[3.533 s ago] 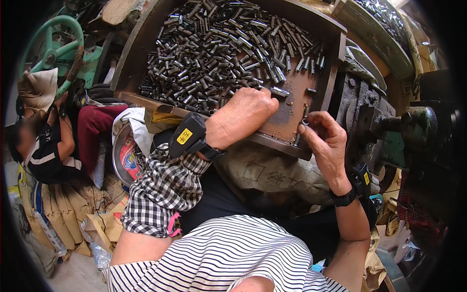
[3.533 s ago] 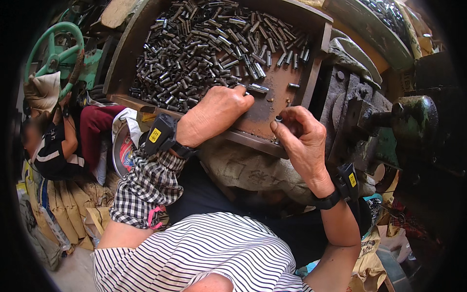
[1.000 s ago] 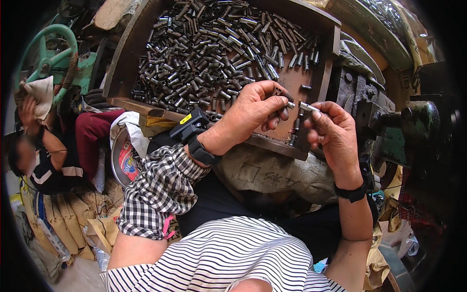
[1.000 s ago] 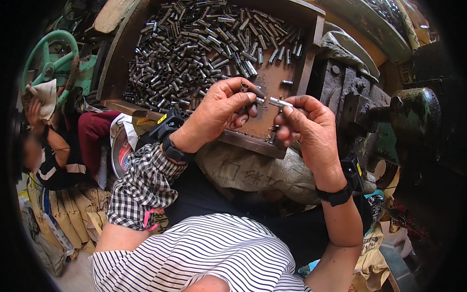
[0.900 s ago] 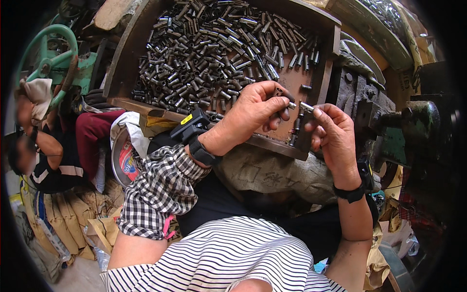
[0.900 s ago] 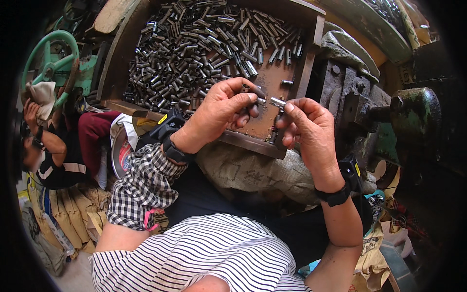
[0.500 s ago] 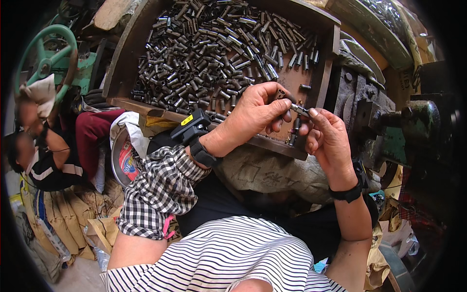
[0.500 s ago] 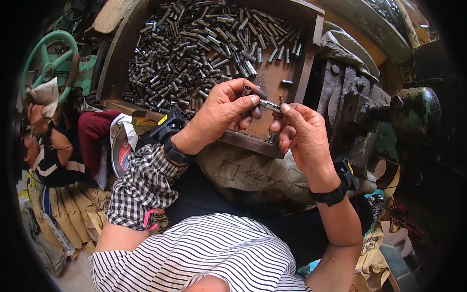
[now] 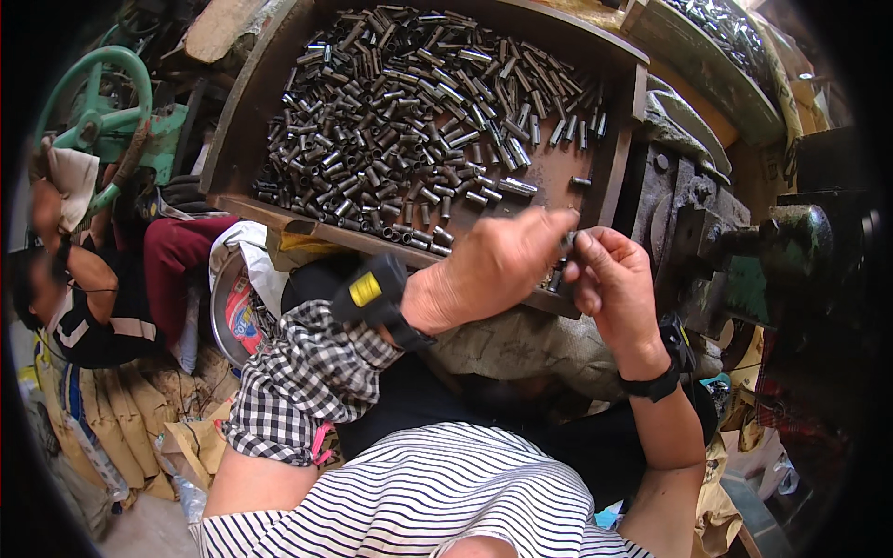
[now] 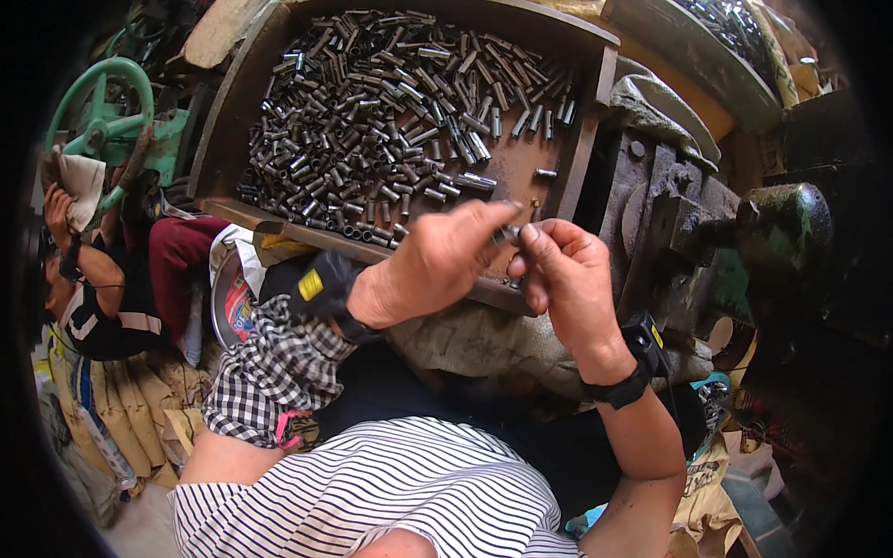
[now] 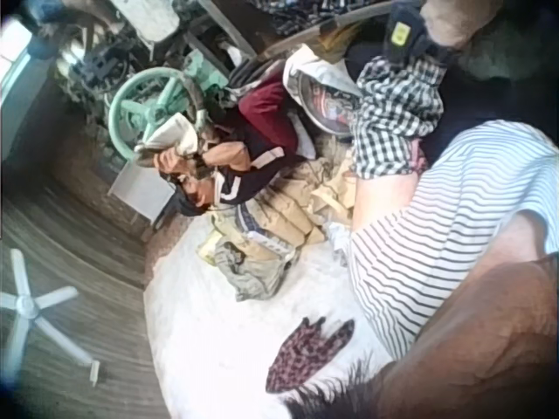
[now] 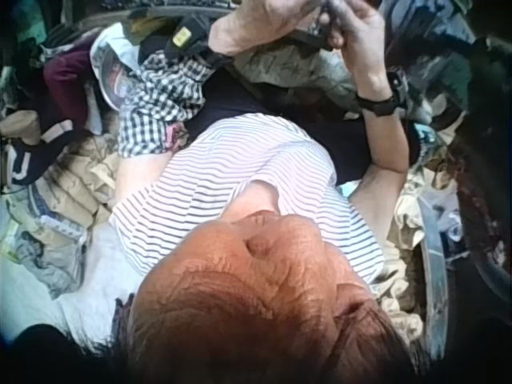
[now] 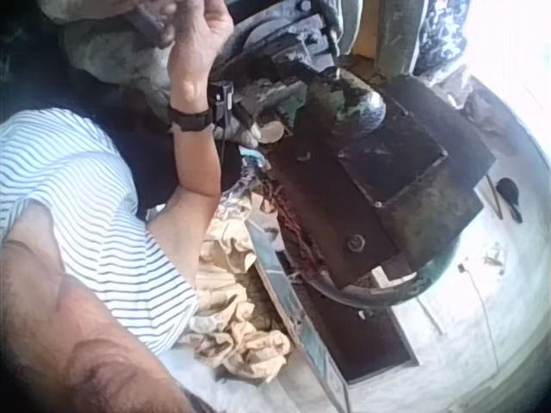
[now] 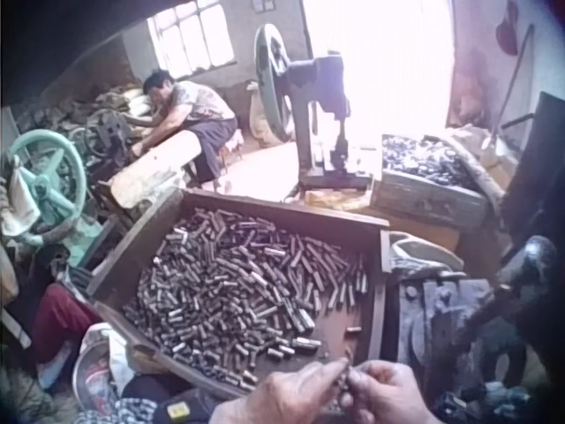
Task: Inserting small metal pins and tubes into a manual press machine to process or join them.
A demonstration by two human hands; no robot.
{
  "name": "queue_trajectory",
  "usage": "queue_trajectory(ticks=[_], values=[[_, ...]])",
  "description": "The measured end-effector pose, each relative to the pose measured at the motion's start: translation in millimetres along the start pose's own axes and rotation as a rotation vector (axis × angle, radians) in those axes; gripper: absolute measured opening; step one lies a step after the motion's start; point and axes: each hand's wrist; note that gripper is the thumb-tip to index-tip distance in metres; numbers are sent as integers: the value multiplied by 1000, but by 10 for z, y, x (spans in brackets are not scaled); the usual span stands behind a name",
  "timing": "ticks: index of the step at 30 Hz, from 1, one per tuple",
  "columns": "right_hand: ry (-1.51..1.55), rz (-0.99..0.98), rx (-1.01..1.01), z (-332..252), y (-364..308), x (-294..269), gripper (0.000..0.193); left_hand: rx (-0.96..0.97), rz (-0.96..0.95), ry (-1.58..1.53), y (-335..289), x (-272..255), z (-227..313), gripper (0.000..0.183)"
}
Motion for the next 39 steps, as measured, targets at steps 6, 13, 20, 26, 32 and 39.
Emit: queue_trajectory(ticks=[6,13,20,26,32,39], values=[[-210,-54,-23,4,10,83,22,115,-167,116,-54,-213,-70,44],[-516,38,-132,-107,358,551,22,-375,-112,-243,-219,-695,-185,32],[-1461,302,-627,-42,1216,805,18,-877,487,-1192,-479,-1215,-584,17],[-1469,369,-470,-28,1241,981,21,-410,64,-272,-621,-1129,-583,17],[-1202,236,-489,23,762,856,21,-199,-304,540,-596,-883,-514,2],[-783,154,-318,210,74,627,14,-125,-405,656,-422,-646,-430,6]])
Point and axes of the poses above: each hand's wrist, its own y-axis towards the middle knuckle, its own x-axis out of the palm, z = x × y, and after that the axes turned 6 degrees about x, right-handed
